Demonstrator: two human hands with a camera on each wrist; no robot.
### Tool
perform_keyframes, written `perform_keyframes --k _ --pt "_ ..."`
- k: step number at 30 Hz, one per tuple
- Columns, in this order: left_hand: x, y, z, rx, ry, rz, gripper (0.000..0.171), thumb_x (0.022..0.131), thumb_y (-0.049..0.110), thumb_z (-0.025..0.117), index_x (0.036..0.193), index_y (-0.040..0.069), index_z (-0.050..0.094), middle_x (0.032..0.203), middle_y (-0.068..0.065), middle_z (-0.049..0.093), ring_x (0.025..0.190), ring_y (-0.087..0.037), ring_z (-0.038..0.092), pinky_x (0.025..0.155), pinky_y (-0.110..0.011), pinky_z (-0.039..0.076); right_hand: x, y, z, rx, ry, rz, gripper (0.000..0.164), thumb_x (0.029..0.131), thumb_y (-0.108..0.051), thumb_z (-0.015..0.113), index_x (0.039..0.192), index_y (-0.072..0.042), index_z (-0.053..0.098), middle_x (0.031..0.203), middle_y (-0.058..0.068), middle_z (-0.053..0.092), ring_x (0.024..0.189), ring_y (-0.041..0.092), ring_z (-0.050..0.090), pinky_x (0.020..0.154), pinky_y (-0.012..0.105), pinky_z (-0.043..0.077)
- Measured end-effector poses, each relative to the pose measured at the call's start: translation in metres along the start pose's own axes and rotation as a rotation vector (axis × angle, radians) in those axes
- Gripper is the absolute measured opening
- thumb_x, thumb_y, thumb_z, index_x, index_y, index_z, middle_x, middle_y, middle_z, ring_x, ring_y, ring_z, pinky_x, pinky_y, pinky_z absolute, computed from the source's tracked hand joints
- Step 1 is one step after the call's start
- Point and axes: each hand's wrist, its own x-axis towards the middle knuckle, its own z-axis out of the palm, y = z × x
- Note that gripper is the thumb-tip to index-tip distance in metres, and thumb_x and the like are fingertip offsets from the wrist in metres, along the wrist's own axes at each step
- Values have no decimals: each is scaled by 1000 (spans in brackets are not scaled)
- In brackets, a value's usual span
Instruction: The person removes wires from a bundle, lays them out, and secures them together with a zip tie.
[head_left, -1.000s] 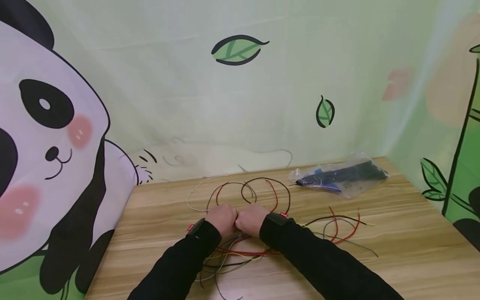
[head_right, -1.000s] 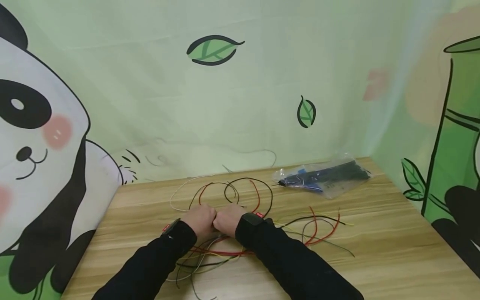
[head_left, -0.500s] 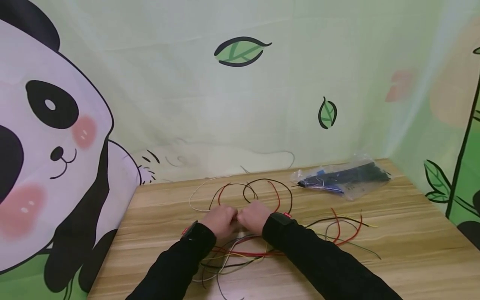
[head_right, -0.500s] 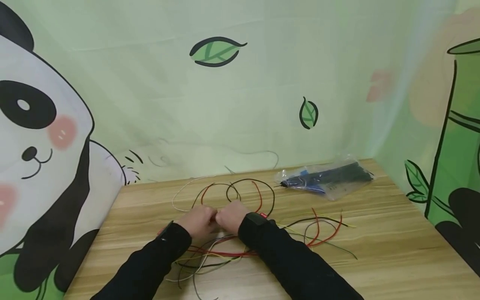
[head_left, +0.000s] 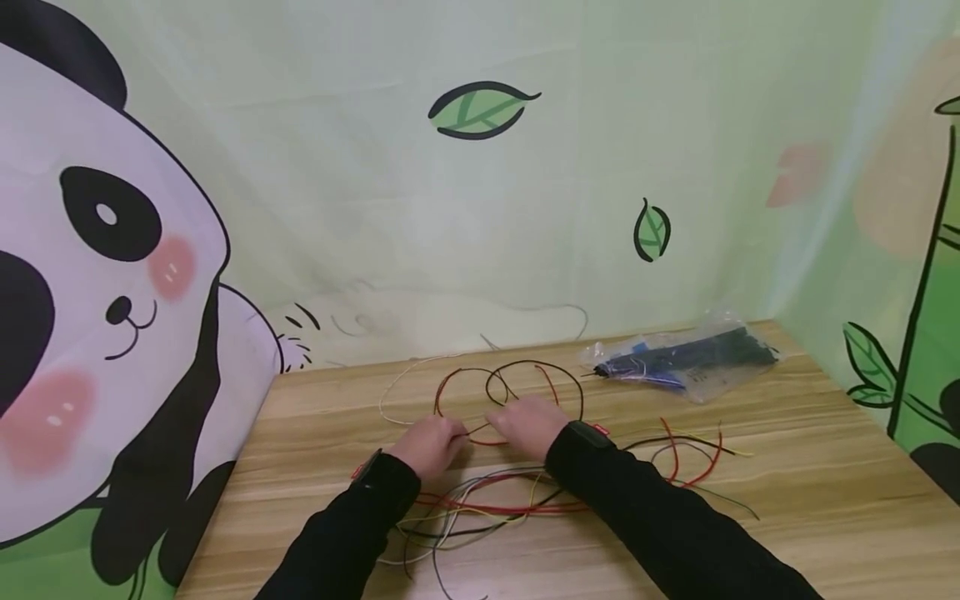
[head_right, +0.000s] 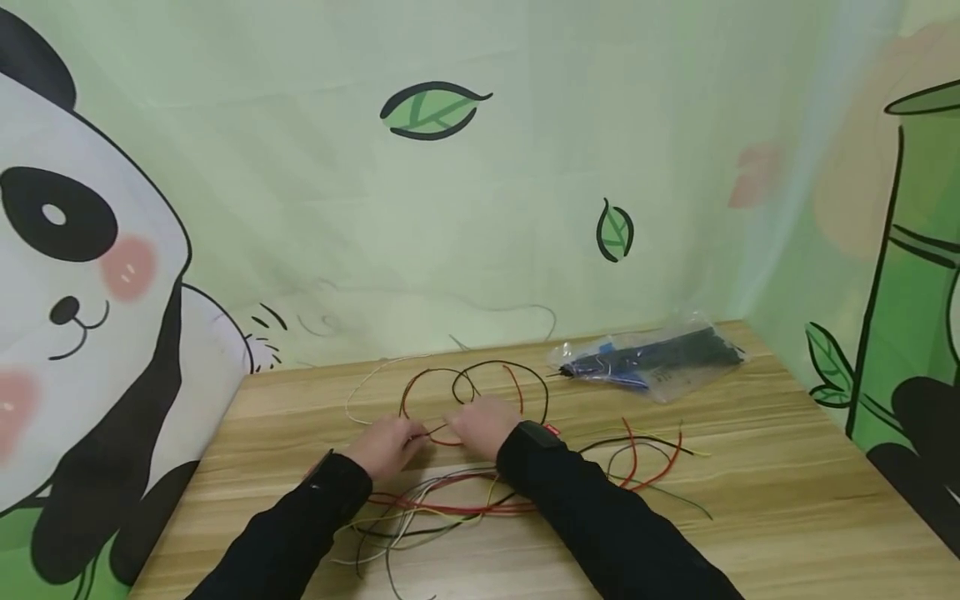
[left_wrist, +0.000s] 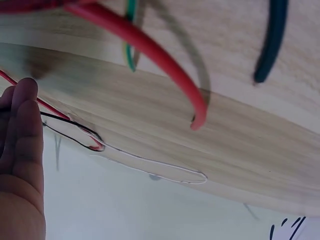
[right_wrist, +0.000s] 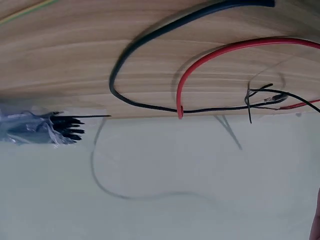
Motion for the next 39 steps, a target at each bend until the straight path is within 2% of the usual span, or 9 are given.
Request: perform_keyframes --k 4,10,16,20,23,27,34,37,39 --pt "-2 0 -3 13 8 -6 11 93 11 63 86 8 72 76 3 65 64 -7 52 60 -26 43 -11 6 -6 32 85 49 6 90 -13 66 87 -17 62 62 -5 58 49 8 53 43 27 40" --pt "-4 0 -5 -16 17 -27 12 94 9 61 93 5 73 81 -1 67 65 -9 52 60 -26 44 -37 15 -16 105 216 102 4 92 -18 65 89 -18 62 56 -8 51 41 4 37 39 22 26" --pt "-9 16 -11 -61 132 -131 12 94 8 61 97 6 72 90 -4 70 77 -15 64 67 -31 50 -63 27 -17 235 320 159 2 92 -16 65 93 -14 66 69 -4 64 51 8 55 47 22 39" --pt "-12 28 -15 -68 212 -183 10 93 8 62 96 9 71 90 -3 70 78 -13 64 68 -29 50 -76 34 -22 285 327 200 4 89 -13 68 89 -15 64 69 -5 62 53 7 54 49 23 38" --pt "-14 33 -19 -61 265 -184 8 92 7 64 94 10 71 88 -2 69 77 -13 63 67 -30 50 -86 39 -25 330 298 236 6 89 -12 68 88 -16 63 70 -6 60 56 6 52 53 23 38" --pt "-21 36 -21 -41 320 -174 6 89 7 67 91 10 71 86 -1 68 77 -14 62 68 -32 50 -101 43 -34 375 293 310 6 88 -10 68 91 -15 67 76 -5 64 63 6 57 57 25 43" --pt "-35 41 -22 13 353 -127 5 87 6 71 91 9 72 87 0 67 78 -13 62 68 -31 50 -132 49 -49 360 306 444 11 85 -10 72 94 -14 70 82 -2 69 69 11 64 59 29 48" --pt "-45 43 -23 16 351 -127 6 86 6 71 88 12 70 87 2 66 78 -12 61 68 -30 50 -146 50 -52 351 312 490 11 85 -11 72 94 -16 70 83 -3 70 70 11 65 58 29 48" --pt "-52 44 -24 12 354 -138 7 86 6 72 88 13 70 88 2 65 84 -15 63 73 -32 51 -154 50 -54 334 319 514 11 85 -12 72 94 -18 70 82 -4 69 66 11 63 54 29 46"
